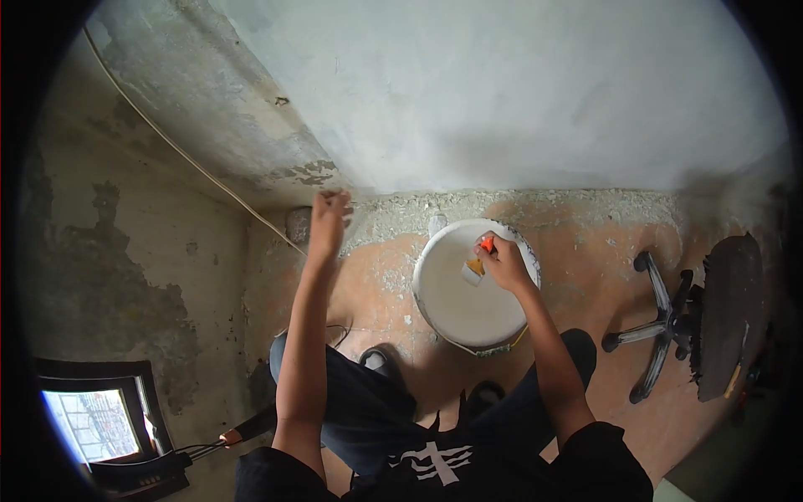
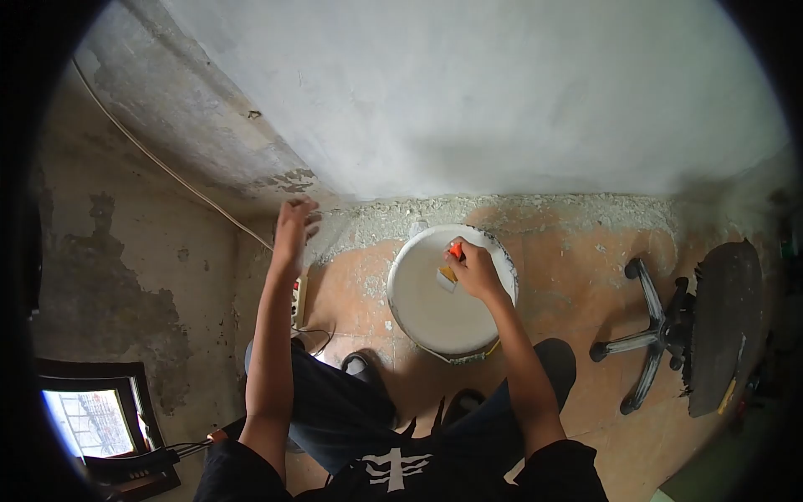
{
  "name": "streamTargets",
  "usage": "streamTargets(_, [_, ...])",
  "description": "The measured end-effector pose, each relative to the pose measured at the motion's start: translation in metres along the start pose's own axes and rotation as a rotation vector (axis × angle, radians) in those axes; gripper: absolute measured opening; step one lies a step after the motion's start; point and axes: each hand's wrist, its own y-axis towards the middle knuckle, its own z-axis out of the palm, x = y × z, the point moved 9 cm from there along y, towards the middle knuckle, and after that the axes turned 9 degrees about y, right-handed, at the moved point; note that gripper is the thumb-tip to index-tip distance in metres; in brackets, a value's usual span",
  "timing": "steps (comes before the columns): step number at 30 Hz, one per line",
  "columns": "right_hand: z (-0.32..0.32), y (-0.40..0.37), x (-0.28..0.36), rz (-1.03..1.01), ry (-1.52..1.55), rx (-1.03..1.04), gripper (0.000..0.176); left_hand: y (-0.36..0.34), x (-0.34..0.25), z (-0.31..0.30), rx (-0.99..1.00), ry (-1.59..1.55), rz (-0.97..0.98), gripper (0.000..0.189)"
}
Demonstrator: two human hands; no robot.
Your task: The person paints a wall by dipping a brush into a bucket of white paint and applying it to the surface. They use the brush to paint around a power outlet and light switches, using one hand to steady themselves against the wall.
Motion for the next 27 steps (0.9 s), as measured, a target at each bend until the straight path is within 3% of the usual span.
streamTargets(1, [0.000,-0.001,-0.003,-0.013,0.001,0.002,0.018,-0.007,0.005,0.016,0.103,0.122,-0.026,0.037])
streamTargets(3, [-0.001,0.000,-0.004,-0.053,-0.010,-0.018,0.017,-0.011,0.000,0.050,0.312,0.400,0.184,0.039])
streamTargets(6, [-0.003,-0.002,-0.012,-0.001,-0.022,-0.055,0.019,-0.017,0.014,0.100,0.651,0.500,0.316,0.035])
streamTargets(7, [-0.002,-0.004,-0.017,0.059,-0.025,-0.049,0.020,-0.015,0.021,0.109,0.675,0.494,0.314,0.035])
streamTargets(10, [-0.001,-0.009,-0.023,0.046,-0.029,-0.078,0.021,-0.020,0.060,0.142,0.930,0.897,0.161,0.041])
streamTargets(14, [0.008,-0.008,-0.025,-0.069,-0.086,-0.115,0.022,-0.021,0.096,0.178,1.111,1.211,0.262,0.045])
streamTargets(21, [0.031,-0.002,-0.038,0.115,-0.126,0.039,0.022,-0.008,0.087,0.165,0.907,1.132,0.328,0.041])
streamTargets(27, [0.046,0.005,-0.053,0.209,-0.143,0.119,0.020,0.001,0.084,0.155,0.867,1.170,0.260,0.039])
